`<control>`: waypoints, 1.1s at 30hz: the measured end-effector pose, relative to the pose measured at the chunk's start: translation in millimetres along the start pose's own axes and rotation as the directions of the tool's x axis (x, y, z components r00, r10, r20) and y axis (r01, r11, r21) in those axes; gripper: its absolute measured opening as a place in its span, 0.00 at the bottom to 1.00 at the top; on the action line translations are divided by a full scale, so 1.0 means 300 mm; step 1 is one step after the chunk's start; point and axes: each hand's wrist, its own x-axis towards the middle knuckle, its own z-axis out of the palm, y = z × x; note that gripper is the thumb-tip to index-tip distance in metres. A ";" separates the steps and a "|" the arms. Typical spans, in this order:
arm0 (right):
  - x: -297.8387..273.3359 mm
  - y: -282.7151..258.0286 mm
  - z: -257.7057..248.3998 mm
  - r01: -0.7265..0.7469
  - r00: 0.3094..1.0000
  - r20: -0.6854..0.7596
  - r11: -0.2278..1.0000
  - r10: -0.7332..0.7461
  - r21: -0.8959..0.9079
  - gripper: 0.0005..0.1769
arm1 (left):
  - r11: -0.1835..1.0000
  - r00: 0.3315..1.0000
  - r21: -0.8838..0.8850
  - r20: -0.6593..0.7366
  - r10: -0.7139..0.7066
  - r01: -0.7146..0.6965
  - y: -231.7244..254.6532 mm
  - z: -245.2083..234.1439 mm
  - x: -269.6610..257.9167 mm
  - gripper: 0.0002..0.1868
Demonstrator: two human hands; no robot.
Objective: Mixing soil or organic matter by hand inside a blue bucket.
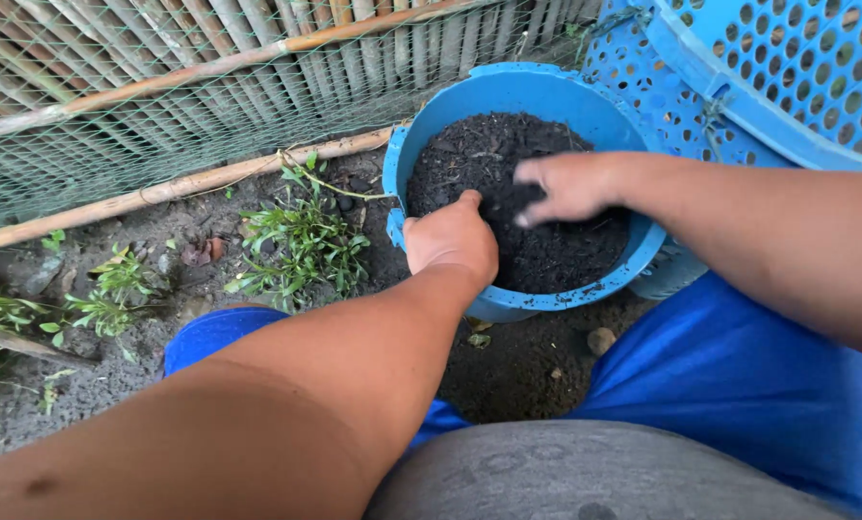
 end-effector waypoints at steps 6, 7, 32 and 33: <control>-0.245 -0.162 -0.171 -0.562 0.793 0.012 0.725 0.609 0.397 0.28 | 0.998 0.994 -0.058 -0.107 0.017 -0.023 -0.007 0.000 -0.014 0.16; -0.208 -0.050 -0.111 -0.566 0.788 0.007 0.720 0.615 0.401 0.28 | 0.998 0.994 -0.056 -0.108 0.027 -0.033 -0.013 0.003 -0.014 0.16; -0.165 0.052 0.037 -0.387 0.894 -0.070 0.841 0.443 0.379 0.24 | 0.989 0.999 -0.146 0.003 -0.032 0.033 -0.058 -0.037 0.213 0.21; -0.148 0.073 0.050 -0.378 0.892 -0.152 0.886 0.426 0.269 0.26 | 0.970 0.997 -0.239 -0.052 -0.057 0.043 -0.049 -0.054 0.204 0.23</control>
